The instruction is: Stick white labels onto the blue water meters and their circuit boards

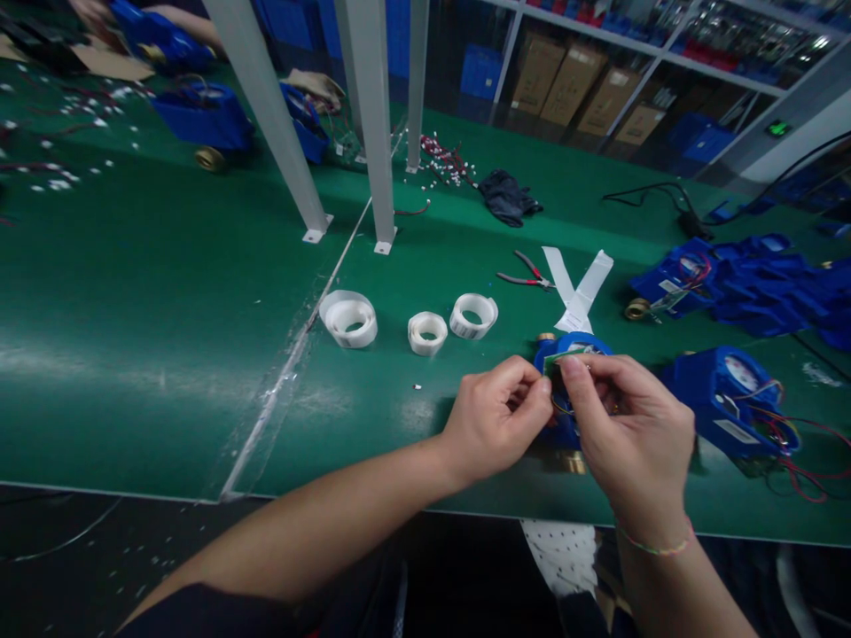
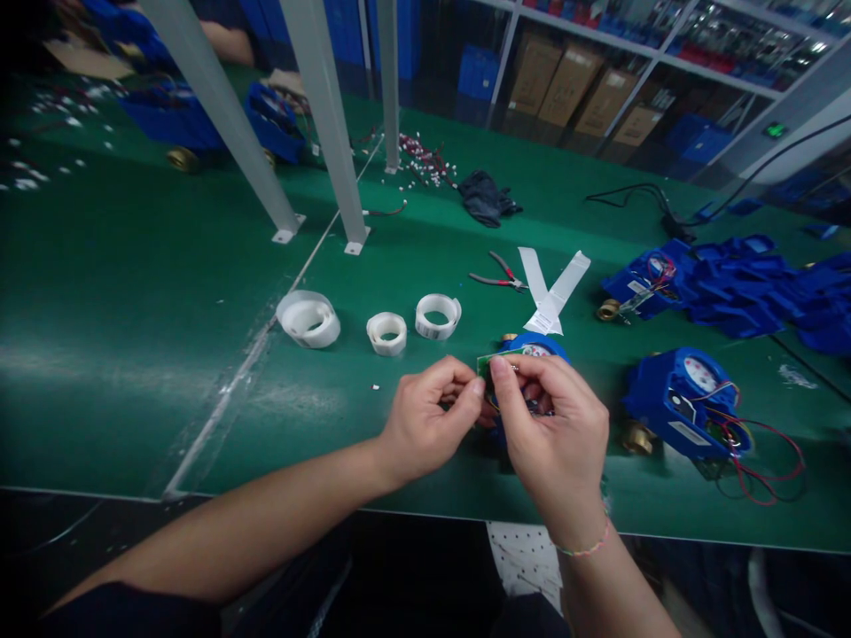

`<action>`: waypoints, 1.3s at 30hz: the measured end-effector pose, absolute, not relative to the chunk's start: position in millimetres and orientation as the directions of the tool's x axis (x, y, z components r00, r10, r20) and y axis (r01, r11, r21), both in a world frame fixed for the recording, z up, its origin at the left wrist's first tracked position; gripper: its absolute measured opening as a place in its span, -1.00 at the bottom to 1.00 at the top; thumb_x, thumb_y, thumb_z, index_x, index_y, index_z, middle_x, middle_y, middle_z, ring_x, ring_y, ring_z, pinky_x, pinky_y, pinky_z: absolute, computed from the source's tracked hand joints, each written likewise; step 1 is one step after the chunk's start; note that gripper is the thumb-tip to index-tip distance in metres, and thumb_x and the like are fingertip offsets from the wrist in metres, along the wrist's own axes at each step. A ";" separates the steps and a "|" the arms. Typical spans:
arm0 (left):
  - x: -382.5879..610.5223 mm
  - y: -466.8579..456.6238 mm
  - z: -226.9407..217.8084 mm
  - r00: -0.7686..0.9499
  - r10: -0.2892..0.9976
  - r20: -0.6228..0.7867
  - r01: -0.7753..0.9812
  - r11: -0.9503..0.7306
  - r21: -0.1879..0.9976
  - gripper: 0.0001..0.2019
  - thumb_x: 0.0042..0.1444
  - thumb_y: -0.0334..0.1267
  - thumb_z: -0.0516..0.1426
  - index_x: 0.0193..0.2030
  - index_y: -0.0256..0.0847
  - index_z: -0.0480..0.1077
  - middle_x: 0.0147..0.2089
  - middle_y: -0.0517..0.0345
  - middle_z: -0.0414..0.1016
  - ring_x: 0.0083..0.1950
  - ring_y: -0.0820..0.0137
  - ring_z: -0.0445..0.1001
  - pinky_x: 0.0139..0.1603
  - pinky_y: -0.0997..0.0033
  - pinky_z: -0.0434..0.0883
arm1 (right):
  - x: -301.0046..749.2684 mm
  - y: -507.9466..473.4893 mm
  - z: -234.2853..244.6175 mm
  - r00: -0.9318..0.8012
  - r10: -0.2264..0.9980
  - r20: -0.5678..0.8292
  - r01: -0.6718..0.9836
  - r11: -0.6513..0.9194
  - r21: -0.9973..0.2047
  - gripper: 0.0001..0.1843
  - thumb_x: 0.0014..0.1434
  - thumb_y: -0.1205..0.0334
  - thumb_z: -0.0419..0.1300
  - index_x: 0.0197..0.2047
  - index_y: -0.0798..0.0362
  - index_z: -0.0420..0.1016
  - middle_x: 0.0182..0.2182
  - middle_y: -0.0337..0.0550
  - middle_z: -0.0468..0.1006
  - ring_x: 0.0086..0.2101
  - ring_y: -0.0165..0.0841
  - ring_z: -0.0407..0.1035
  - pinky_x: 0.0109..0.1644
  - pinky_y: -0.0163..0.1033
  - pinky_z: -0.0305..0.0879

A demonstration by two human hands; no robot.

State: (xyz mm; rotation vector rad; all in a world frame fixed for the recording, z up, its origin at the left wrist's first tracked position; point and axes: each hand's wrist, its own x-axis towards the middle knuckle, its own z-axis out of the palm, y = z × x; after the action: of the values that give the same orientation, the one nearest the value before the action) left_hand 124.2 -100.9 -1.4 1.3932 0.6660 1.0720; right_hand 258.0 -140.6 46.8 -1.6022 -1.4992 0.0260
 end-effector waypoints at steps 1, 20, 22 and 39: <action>124.1 -100.7 -0.9 0.411 0.887 0.211 -0.200 -0.138 0.970 -0.82 0.35 -0.17 0.12 -0.28 -0.17 0.35 -0.39 0.19 0.58 -0.37 0.40 0.62 -0.38 0.50 0.49 | 257.7 -140.5 47.2 0.248 0.795 0.554 0.789 0.167 -0.592 -0.93 0.29 0.20 0.36 -0.21 -0.01 0.66 -0.39 -0.25 0.57 -0.50 -0.45 0.31 -0.42 -0.25 0.25; 130.1 -90.7 -15.2 0.457 0.886 -0.079 -0.058 0.118 0.991 -0.69 0.37 -0.10 -0.01 -0.36 -0.21 0.31 -0.52 0.23 0.42 -0.50 0.48 0.36 -0.45 0.50 0.28 | 361.5 -224.3 6.6 0.091 0.608 0.789 0.996 -0.041 -0.083 -0.67 0.16 0.37 0.39 0.01 0.02 0.54 -0.14 -0.06 0.64 -0.15 -0.15 0.54 0.01 0.00 0.50; 130.5 -87.7 -20.2 0.443 0.889 -0.116 -0.042 0.149 0.988 -0.66 0.36 -0.08 -0.04 -0.37 -0.21 0.33 -0.57 0.26 0.33 -0.53 0.47 0.28 -0.50 0.49 0.22 | 380.0 -231.4 -4.0 0.121 0.626 0.770 0.989 -0.147 -0.035 -0.60 0.20 0.31 0.36 0.11 0.03 0.50 -0.03 0.01 0.62 -0.04 -0.10 0.53 0.09 0.06 0.47; 128.6 -58.2 -29.9 0.122 0.990 -0.070 0.005 0.070 0.998 -0.68 0.34 -0.01 0.00 -0.28 -0.19 0.38 -0.64 0.32 0.18 -0.59 0.48 0.13 -0.58 0.49 0.10 | 504.5 -184.6 -36.1 0.064 0.758 0.649 0.965 -0.214 0.154 -0.41 0.31 0.26 0.25 0.38 0.04 0.35 0.20 0.07 0.51 0.16 -0.05 0.44 0.32 0.09 0.34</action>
State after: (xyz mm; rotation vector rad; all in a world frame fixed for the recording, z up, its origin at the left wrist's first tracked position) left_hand 128.6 -58.2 -29.9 1.2135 1.1520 1.0674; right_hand 504.5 -184.6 -36.1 -2.0289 -1.7280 -0.9072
